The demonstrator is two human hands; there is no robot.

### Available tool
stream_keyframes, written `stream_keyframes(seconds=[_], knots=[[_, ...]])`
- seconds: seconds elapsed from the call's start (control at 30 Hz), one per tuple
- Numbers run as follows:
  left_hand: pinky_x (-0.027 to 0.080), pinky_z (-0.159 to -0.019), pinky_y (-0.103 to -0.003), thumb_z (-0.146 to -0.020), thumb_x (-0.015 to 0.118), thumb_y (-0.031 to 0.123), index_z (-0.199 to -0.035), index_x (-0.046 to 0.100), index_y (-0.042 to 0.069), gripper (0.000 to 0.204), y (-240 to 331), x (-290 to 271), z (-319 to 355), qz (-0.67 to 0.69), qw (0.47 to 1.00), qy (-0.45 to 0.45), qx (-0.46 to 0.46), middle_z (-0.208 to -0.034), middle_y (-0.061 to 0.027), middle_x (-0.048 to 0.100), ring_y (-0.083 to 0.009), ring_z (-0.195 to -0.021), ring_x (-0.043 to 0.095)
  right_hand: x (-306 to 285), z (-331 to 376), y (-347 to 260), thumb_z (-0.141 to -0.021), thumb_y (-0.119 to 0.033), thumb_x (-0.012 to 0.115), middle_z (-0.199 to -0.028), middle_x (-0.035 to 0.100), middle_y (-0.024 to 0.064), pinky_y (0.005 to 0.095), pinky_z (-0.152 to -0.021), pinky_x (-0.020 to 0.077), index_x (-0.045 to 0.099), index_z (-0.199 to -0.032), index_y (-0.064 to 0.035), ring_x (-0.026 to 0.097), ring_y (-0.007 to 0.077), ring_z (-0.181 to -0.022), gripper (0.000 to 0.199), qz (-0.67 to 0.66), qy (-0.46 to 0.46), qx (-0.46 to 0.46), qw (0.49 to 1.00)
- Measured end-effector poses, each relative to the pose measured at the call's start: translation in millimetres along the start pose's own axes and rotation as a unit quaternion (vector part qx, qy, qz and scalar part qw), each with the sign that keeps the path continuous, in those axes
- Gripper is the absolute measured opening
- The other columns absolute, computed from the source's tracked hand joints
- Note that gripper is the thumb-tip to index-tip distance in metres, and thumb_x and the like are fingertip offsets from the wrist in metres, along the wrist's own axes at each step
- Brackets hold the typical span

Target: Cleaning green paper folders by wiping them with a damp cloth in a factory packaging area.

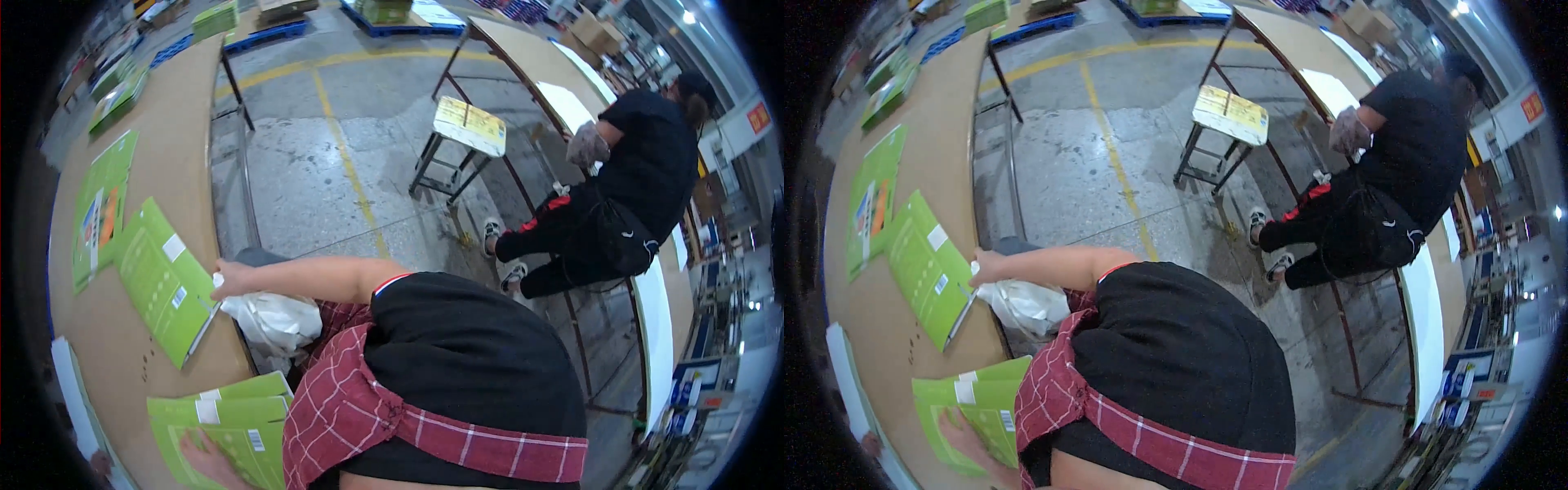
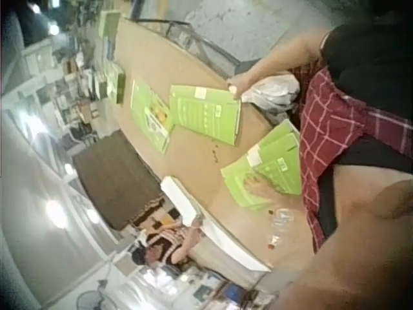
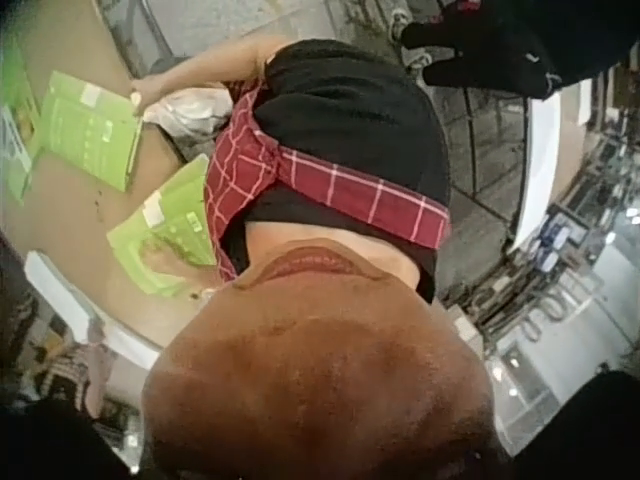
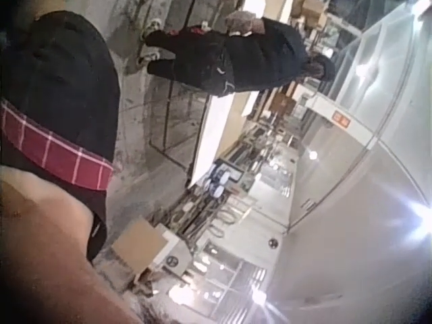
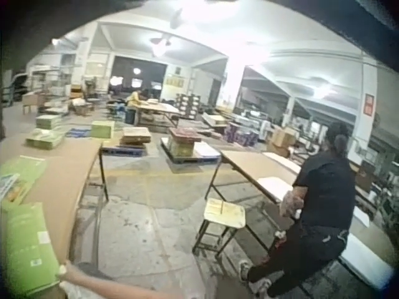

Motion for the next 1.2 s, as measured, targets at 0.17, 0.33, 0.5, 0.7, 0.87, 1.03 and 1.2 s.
stream_keyframes(seconds=[0.17,0.33,0.5,0.7,0.87,1.03,1.2], knots=[[0.033,-0.093,-0.036,-0.085,0.048,0.036,-0.126,0.032,-0.002,0.058,45.2,30.8,-154.2,0.317,0.947,0.007,0.044,-0.124,-0.0211,0.039,-0.0286,-0.113,0.040,7.8,9.9,-14.1,-0.064,-0.027,0.068,-0.101,0.056,0.0191,0.0339,-0.079,0.0437,0.044,-0.112,-0.0028,0.055,0.0284,-0.095,0.059,-0.033,-0.035,-0.050,0.998],[0.033,-0.092,-0.035,-0.080,0.050,0.046,-0.129,0.026,-0.002,0.072,6.0,112.0,-266.5,0.294,0.952,-0.002,-0.081,-0.124,-0.0210,0.038,-0.0282,-0.110,0.042,19.2,-4.9,1.2,-0.067,-0.027,0.065,-0.103,0.055,0.0193,0.0340,-0.082,0.0427,0.043,-0.114,-0.0053,0.054,0.0292,-0.096,0.056,-0.050,-0.028,-0.078,0.995],[0.040,-0.086,-0.035,-0.080,0.052,0.044,-0.122,0.035,-0.003,0.065,-1.0,155.9,-272.2,0.501,0.834,-0.175,-0.153,-0.121,-0.0168,0.043,-0.0269,-0.104,0.048,22.4,2.6,-12.9,-0.068,-0.030,0.060,-0.101,0.056,0.0178,0.0349,-0.081,0.0420,0.043,-0.114,-0.0047,0.054,0.0283,-0.096,0.054,-0.061,-0.071,-0.067,0.993],[0.045,-0.080,-0.034,-0.082,0.052,0.038,-0.119,0.041,0.000,0.054,61.2,134.1,-238.5,0.664,0.649,-0.335,-0.161,-0.115,-0.0131,0.049,-0.0245,-0.098,0.052,21.3,-19.1,11.1,-0.070,-0.033,0.060,-0.097,0.058,0.0158,0.0331,-0.077,0.0428,0.048,-0.109,-0.0030,0.055,0.0254,-0.090,0.051,-0.121,-0.074,-0.044,0.989],[0.048,-0.077,-0.032,-0.083,0.053,0.029,-0.117,0.043,0.002,0.044,87.6,91.1,-219.8,0.691,0.637,-0.294,-0.171,-0.109,-0.0101,0.053,-0.0215,-0.093,0.055,12.3,-18.2,12.0,-0.074,-0.038,0.056,-0.093,0.059,0.0142,0.0311,-0.075,0.0428,0.056,-0.100,-0.0014,0.056,0.0212,-0.088,0.044,-0.109,-0.120,0.009,0.987],[0.048,-0.076,-0.032,-0.083,0.054,0.026,-0.117,0.043,0.003,0.043,111.5,60.4,-222.3,0.697,0.669,-0.230,-0.116,-0.110,-0.0101,0.052,-0.0205,-0.093,0.054,7.1,-4.1,6.7,-0.074,-0.038,0.056,-0.089,0.060,0.0094,0.0288,-0.073,0.0435,0.058,-0.098,-0.0026,0.055,0.0175,-0.083,0.043,-0.162,-0.137,0.024,0.977],[0.048,-0.076,-0.032,-0.084,0.053,0.023,-0.118,0.042,0.003,0.041,131.7,18.8,-211.4,0.702,0.693,-0.158,-0.047,-0.111,-0.0106,0.051,-0.0196,-0.094,0.054,4.6,-0.5,9.0,-0.075,-0.031,0.058,-0.086,0.059,0.0048,0.0258,-0.067,0.0441,0.058,-0.097,-0.0042,0.055,0.0124,-0.078,0.035,-0.240,-0.147,0.034,0.959]])
Point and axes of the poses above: each hand's wrist, its own z-axis away from the middle knuckle, its own x-axis out of the palm, y = z × x, the point moved 8 cm from there along -z, towards the middle knuckle
